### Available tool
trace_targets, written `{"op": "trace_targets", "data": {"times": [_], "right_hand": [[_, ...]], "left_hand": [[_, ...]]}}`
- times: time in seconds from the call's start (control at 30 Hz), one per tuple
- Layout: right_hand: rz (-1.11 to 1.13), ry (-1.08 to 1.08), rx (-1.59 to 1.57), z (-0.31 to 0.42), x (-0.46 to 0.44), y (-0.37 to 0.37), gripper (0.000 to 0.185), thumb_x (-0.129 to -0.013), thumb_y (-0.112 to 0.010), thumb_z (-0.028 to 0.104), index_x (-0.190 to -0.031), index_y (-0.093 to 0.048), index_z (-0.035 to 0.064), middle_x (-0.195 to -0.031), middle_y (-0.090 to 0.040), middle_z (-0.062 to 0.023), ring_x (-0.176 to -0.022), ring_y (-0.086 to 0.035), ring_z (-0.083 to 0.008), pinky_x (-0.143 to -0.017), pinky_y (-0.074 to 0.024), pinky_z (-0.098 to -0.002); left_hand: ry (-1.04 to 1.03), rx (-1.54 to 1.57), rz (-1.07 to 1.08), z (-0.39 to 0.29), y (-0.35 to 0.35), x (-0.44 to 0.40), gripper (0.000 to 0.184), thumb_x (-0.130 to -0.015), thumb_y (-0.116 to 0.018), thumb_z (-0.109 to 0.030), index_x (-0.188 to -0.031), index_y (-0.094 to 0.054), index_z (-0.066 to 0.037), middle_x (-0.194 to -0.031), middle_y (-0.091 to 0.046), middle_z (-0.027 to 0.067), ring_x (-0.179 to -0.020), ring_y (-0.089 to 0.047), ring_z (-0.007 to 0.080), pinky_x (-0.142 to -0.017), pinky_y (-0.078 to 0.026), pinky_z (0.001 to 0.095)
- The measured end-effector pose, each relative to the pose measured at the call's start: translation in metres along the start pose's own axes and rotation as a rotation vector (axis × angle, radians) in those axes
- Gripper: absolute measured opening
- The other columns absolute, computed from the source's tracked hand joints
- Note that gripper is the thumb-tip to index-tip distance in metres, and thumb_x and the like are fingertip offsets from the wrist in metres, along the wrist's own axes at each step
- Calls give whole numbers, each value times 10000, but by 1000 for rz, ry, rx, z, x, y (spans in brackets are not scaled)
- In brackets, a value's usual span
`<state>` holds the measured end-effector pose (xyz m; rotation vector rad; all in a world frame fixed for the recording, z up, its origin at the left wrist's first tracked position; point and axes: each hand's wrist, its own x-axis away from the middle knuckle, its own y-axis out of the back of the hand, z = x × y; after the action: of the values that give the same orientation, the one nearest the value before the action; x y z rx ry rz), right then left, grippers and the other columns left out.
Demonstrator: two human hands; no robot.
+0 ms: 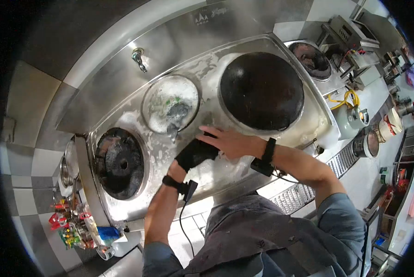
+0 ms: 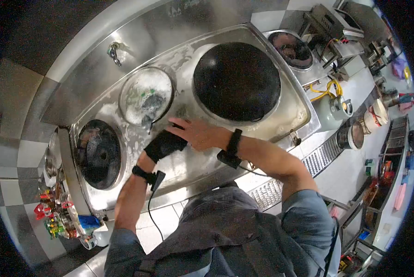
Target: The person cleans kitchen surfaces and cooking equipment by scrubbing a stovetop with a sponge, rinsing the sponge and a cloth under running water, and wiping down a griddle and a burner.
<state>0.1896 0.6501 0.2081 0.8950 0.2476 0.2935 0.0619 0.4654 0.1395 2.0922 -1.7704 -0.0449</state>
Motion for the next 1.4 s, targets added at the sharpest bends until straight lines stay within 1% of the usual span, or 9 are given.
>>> {"op": "trace_targets", "data": {"times": [0.1, 0.23, 0.33, 0.53, 0.67, 0.9, 1.03, 1.23, 1.4], "right_hand": [[-241, 60, 461, -3, -9, -18, 710, -827, -678, 80, -1494, -437, 52, -1334, -533, -180, -1149, -620, -317, -951, -548, -411], [-401, 20, 617, -2, -10, -28, 388, -841, -638, 121, -1216, -572, 49, -1011, -618, -110, -660, -695, -273, -588, -578, -365], [-368, 3, 627, 5, -7, -33, 198, -853, -646, 117, -1004, -543, 42, -905, -662, -161, -660, -713, -303, -539, -571, -396], [-322, 1, 694, 6, -16, -54, 172, -801, -652, 145, -929, -583, 53, -698, -675, -125, -616, -712, -279, -527, -547, -405], [-193, -87, 736, 15, -21, -62, 177, -809, -669, 151, -942, -626, 43, -677, -679, -131, -637, -718, -317, -571, -557, -460], [-105, -207, 309, 13, -35, -54, 293, -835, -730, 241, -1005, -676, 9, -809, -723, -165, -758, -722, -326, -695, -553, -450], [-2, -181, -214, 49, -45, 3, 365, -831, -733, 263, -1062, -691, -17, -820, -706, -143, -788, -692, -224, -751, -524, -365], [-177, -422, -415, 37, -93, 1, 347, -807, -697, 136, -1118, -694, -18, -980, -713, -131, -903, -658, -218, -806, -507, -344], [-417, -472, -884, -11, -156, -3, 158, -884, -715, 74, -1031, -685, 25, -903, -646, -17, -805, -572, -102, -705, -479, -272]], "left_hand": [[104, 756, -19, 21, 1, -3, 262, -919, -700, -61, -1175, -648, -91, -1049, -668, 50, -921, -640, 102, -803, -546, 284], [195, 369, -16, -45, 5, 8, 150, -943, -708, -153, -1072, -670, -86, -793, -615, -43, -679, -546, 64, -583, -449, 254], [235, 173, -35, -39, -2, 10, 202, -936, -723, -224, -1036, -659, -61, -759, -595, -44, -651, -517, 60, -573, -434, 255], [-438, -520, -401, 23, -26, -11, 299, -841, -711, -221, -1021, -623, 1, -823, -661, 244, -802, -648, 479, -734, -533, 526], [47, -667, -282, 18, -28, 1, 258, -866, -640, -201, -1046, -648, -17, -1003, -703, 255, -937, -681, 450, -787, -547, 509], [-6, -613, -470, 39, -19, 14, 253, -846, -678, -155, -1051, -683, -7, -1071, -706, 240, -989, -663, 443, -866, -537, 505], [-449, -294, -368, 11, 23, 39, 390, -830, -754, -139, -1188, -657, -19, -1160, -696, 160, -1071, -655, 371, -936, -527, 440], [-150, 845, -233, -2, 52, 67, 365, -946, -673, -69, -1298, -640, 26, -1146, -717, 88, -986, -697, 174, -837, -581, 300], [-99, 963, -467, 5, 91, 63, 442, -978, -667, -197, -1354, -602, 26, -1162, -721, 99, -950, -709, 178, -858, -567, 307]]}}
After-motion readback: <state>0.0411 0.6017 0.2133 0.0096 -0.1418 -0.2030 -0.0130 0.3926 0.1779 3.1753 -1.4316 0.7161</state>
